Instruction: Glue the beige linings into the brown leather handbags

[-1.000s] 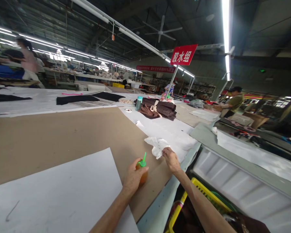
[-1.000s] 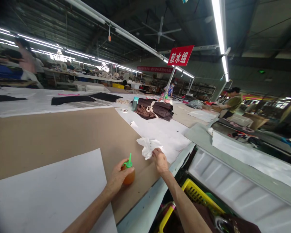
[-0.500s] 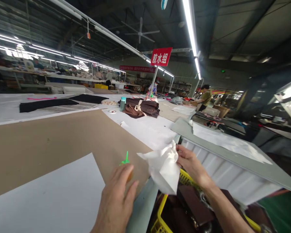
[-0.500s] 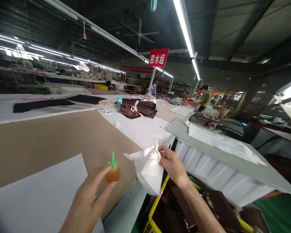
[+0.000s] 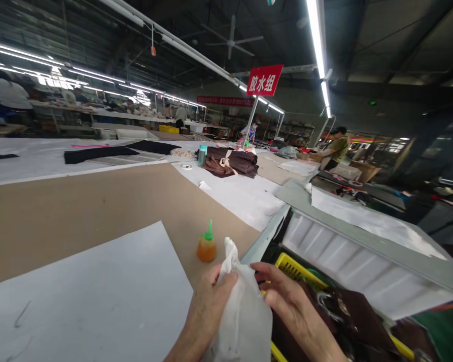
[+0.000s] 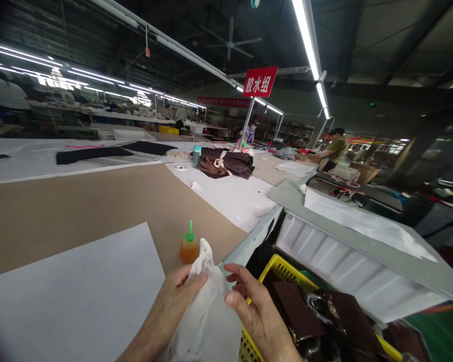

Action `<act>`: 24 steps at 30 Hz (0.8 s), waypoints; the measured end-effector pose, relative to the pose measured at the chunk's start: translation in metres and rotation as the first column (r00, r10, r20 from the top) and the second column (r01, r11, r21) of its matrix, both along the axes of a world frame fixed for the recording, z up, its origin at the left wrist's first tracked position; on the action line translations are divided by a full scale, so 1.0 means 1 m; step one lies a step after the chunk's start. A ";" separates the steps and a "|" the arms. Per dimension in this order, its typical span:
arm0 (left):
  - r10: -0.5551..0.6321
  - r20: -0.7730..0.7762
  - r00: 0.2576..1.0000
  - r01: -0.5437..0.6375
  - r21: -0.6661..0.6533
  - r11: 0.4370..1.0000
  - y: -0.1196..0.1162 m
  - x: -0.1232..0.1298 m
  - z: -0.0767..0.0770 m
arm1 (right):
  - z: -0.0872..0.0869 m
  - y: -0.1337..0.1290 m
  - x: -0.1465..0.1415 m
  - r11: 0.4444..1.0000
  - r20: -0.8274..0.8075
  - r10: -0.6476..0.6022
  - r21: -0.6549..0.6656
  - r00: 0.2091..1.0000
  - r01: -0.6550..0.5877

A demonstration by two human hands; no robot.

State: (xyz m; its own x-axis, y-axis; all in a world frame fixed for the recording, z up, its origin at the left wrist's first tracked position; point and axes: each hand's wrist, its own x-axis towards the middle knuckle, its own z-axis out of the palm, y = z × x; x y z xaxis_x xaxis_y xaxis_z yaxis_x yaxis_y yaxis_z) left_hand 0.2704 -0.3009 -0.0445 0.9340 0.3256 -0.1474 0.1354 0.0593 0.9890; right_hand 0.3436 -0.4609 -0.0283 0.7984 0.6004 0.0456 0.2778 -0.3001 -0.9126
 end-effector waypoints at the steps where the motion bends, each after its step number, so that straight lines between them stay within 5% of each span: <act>1: -0.012 0.023 1.000 0.014 -0.052 0.999 0.002 -0.003 -0.002 | -0.002 0.003 -0.006 1.000 0.012 -0.007 0.003 1.000 0.007; 5: -0.070 0.096 0.993 0.088 -0.191 0.978 0.007 -0.015 -0.005 | -0.014 0.021 -0.013 0.993 -0.113 -0.076 0.082 0.991 0.086; 8: -0.007 0.080 0.997 0.024 -0.207 0.978 0.016 -0.025 -0.011 | -0.018 0.022 0.005 0.974 -0.198 -0.152 0.134 0.968 0.180; 13: 0.160 -0.075 0.984 -0.175 -0.273 0.946 0.031 -0.034 -0.022 | -0.018 0.015 0.044 0.945 -0.143 -0.274 0.144 0.951 0.294; 18: 0.108 -0.056 0.993 -0.121 -0.355 0.927 0.030 -0.033 -0.018 | -0.022 0.023 0.058 0.920 -0.017 -0.384 0.081 0.923 0.384; 22: 0.058 -0.029 0.998 -0.063 -0.219 0.974 0.027 -0.038 -0.016 | -0.004 0.013 0.076 0.875 0.150 -0.481 0.020 0.864 0.484; 24: 0.094 -0.042 0.995 -0.097 -0.071 0.993 0.026 -0.047 -0.017 | 0.015 0.003 0.095 0.808 0.291 -0.569 0.023 0.769 0.589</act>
State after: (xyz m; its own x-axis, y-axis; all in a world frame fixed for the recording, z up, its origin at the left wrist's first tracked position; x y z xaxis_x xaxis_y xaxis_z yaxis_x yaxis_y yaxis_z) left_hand 0.2235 -0.2745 -0.0612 0.8923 0.4001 -0.2093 0.1636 0.1456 0.9757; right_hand 0.4389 -0.4581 -0.0131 0.9562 0.0375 0.2902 0.2637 -0.5407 -0.7989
